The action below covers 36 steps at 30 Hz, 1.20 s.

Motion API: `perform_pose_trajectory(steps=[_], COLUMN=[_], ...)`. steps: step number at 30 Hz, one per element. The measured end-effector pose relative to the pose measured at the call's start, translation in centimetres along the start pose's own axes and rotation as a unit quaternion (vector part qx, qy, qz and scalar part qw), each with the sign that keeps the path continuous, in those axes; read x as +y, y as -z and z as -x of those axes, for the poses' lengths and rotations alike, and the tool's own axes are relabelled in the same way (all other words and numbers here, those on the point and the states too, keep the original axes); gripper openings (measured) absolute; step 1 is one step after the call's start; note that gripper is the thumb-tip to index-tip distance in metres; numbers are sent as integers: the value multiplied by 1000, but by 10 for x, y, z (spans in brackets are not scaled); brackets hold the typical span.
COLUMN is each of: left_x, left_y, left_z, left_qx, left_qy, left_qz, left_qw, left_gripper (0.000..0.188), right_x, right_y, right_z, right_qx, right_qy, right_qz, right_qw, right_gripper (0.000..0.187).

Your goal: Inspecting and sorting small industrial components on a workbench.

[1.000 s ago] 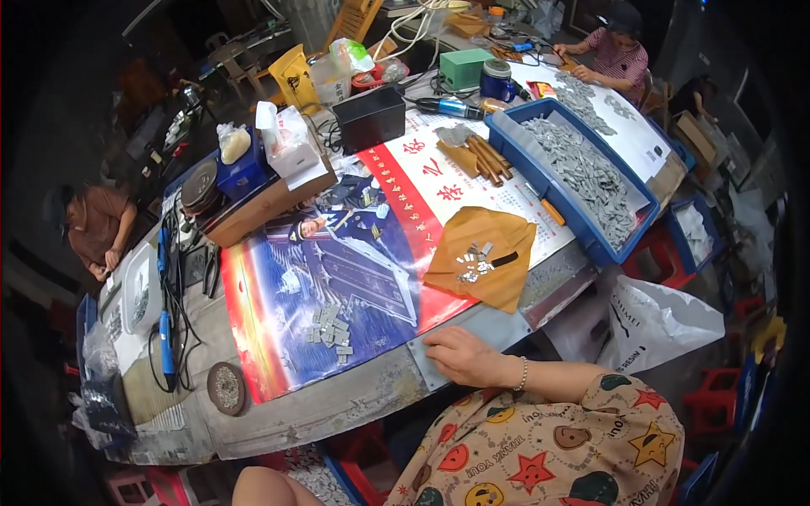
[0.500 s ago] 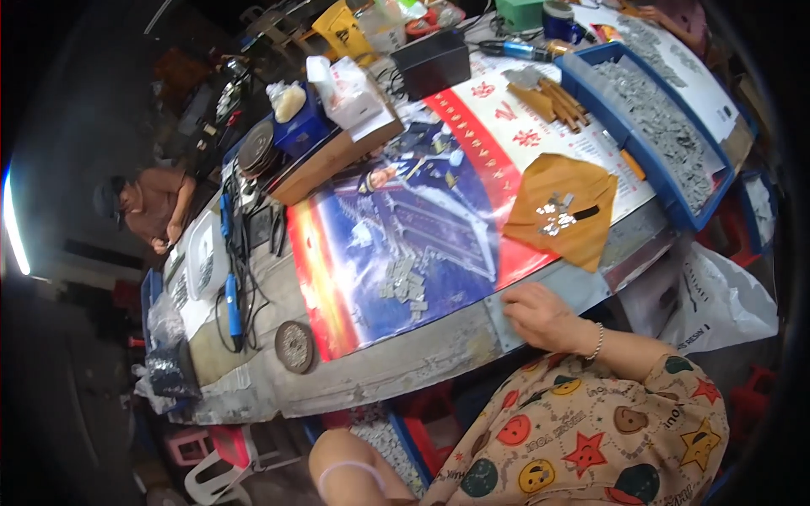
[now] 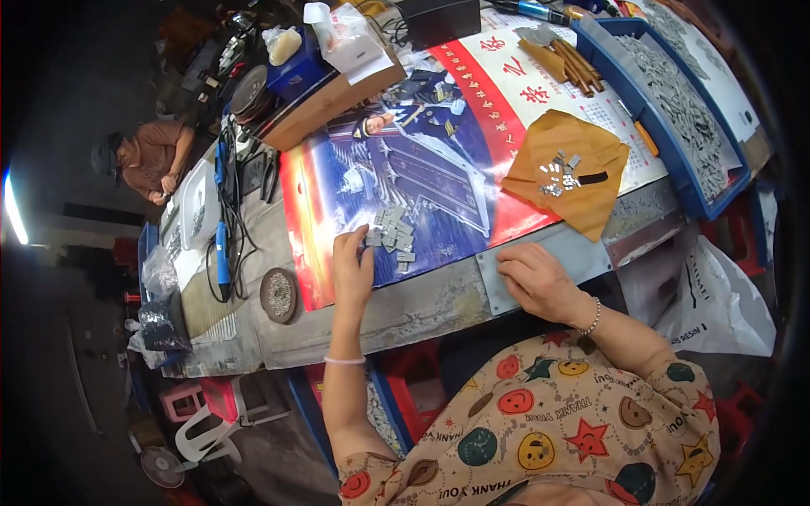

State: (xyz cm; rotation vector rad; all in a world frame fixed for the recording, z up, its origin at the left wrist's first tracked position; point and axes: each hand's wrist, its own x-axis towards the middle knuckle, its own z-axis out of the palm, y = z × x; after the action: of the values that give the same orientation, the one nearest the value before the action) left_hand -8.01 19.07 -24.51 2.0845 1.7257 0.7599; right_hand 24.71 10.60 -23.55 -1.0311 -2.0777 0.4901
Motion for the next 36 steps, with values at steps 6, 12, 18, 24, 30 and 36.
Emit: perform_pose_trajectory(steps=[6,12,18,24,30,36], left_x=[-16,-7,3,60,158,173], left_y=[-6,6,10,-9,-57,-74], left_z=[-14,-31,-21,45,110,122], left_qx=[-37,-145,-89,103,57,83], left_qy=[16,99,150,170,232,212], left_qz=[44,111,157,508,663,634], left_qw=[998,978,972,838,709,739], left_gripper=[29,27,19,8,9,12], right_x=[4,10,12,13,-30,-27], right_y=[-2,-3,-6,-5,8,-1], right_z=[2,5,8,14,20,30], right_qx=[35,27,34,66,-74,-106], right_qy=[3,0,17,38,-203,-291], right_qz=[-3,-3,-5,-21,-327,-483], right_qw=[999,1000,999,997,920,819], right_gripper=[19,19,17,16,17,12])
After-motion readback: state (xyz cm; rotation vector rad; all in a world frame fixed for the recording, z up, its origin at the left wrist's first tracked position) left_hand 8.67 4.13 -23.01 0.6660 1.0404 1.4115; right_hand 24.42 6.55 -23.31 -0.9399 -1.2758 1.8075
